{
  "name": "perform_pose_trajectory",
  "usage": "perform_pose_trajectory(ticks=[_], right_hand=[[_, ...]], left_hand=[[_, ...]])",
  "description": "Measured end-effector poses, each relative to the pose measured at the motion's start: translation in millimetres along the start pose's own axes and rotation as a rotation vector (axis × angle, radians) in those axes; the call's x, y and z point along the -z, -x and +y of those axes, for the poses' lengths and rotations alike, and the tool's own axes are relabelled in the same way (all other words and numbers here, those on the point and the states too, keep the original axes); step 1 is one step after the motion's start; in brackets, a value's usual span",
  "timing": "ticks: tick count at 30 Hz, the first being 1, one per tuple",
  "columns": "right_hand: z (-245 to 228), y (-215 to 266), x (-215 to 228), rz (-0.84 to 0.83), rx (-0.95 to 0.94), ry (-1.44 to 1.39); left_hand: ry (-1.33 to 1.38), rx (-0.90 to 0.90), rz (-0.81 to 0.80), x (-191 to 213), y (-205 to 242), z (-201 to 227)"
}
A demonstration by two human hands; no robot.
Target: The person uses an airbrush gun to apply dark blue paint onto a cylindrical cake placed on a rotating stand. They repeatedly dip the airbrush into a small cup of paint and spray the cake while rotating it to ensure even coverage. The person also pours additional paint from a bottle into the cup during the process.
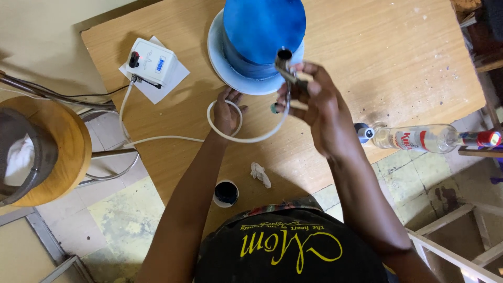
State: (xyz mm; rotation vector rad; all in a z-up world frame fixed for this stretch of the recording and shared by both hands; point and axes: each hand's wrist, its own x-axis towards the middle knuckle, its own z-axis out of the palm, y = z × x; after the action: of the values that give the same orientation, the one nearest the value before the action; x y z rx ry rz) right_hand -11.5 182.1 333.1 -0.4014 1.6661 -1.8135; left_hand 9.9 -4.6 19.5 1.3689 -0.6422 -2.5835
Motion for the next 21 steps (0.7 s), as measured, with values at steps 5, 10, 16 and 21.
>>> perform_pose_trajectory(ticks=[5,10,16,21], right_hand=[[13,31,5,0.019,-0.019,-0.053],[9,26,3,-0.002,0.001,-0.055],[6,15,15,0.079,0.086,0.023],[19,19,23,0.126,0.072,-0.022]], left_hand=[[0.010,0.017,-0.017,-2,4,2],[0.017,0.014,-0.028,4,-6,-3],[-0.040,0.021,-0.050,-5,17,7],[-0.063,0.029,-0.088,8,-4,-2]])
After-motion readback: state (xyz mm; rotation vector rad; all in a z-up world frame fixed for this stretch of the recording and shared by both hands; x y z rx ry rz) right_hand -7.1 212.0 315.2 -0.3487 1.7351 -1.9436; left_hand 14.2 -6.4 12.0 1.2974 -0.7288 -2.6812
